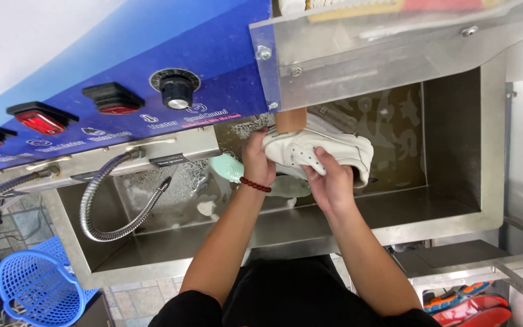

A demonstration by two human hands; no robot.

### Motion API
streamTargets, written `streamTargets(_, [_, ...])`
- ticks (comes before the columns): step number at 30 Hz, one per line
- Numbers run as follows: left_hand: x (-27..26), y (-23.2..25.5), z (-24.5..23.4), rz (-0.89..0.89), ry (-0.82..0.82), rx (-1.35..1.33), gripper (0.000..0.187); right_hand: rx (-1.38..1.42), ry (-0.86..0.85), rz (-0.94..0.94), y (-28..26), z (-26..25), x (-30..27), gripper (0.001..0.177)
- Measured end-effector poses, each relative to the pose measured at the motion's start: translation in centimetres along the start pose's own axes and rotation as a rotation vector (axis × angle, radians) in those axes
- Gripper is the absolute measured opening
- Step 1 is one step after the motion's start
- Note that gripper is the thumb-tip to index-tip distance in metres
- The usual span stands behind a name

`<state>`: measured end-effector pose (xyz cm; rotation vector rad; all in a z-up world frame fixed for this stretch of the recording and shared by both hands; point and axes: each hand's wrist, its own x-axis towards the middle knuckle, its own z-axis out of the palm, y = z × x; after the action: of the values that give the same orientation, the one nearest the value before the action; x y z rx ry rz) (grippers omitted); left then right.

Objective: Cleaning a white sneaker using a specialized shoe washing station.

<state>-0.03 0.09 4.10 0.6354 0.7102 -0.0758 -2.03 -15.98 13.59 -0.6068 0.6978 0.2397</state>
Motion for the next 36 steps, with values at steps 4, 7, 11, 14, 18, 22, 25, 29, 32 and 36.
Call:
streamTargets(4, [-0.2, 0.8, 0.7, -0.044, -0.036, -0.056, 0.025, -0.056, 0.007, -0.003, 0.2, 0.4, 0.4, 0.036])
streamTargets(7, [-0.8, 0.7, 0.6, -0.072, 0.018, -0.052, 0.025, -0.055, 0.002, 0.031, 0.1, 0.5, -0.2, 0.037])
streamTargets(11, [-0.7, 0.9, 0.6, -0.125, -0.027, -0.117, 0.023, -0.101, -0.014, 0.007, 0.2, 0.4, 0.0, 0.040])
streamTargets(14, [-1.4, 1.0, 0.4, -0.149, -0.057, -0.124, 0.024, -0.118, -0.052, -0.006, 0.3, 0.1, -0.3, 0.042])
streamTargets(18, [-1.9, 1.9, -0.5, -0.088, -0.281, -0.147, 0.026, -0.147, -0.103, -0.003, 0.4, -0.4, -1.6, 0.050])
streamTargets(22, [-4.8, 3.9, -0.8, -0.055, -0.321, -0.037, 0.022, -0.103, -0.159, 0.040, 0.6, -1.9, -1.9, 0.054])
streamTargets(25, [-6.1, 4.4, -3.0, -0.009, -0.442, 0.055, 0.012, -0.009, -0.191, 0.071, 1.7, -3.0, -3.4, 0.057])
streamTargets(29, [-8.0, 6.5, -2.2, 0.086, -0.568, 0.141, 0.017, 0.055, -0.216, 0.097, 2.2, -2.6, -4.6, 0.059])
streamTargets(32, [-8.9, 7.7, -1.8, 0.176, -0.656, 0.202, 0.017, 0.099, -0.268, 0.116, 2.4, -2.6, -5.4, 0.060])
streamTargets(36, [-10.9, 9.8, -0.2, 0.204, -0.752, 0.324, 0.028, 0.131, -0.250, 0.124, 2.4, -2.7, -6.5, 0.059])
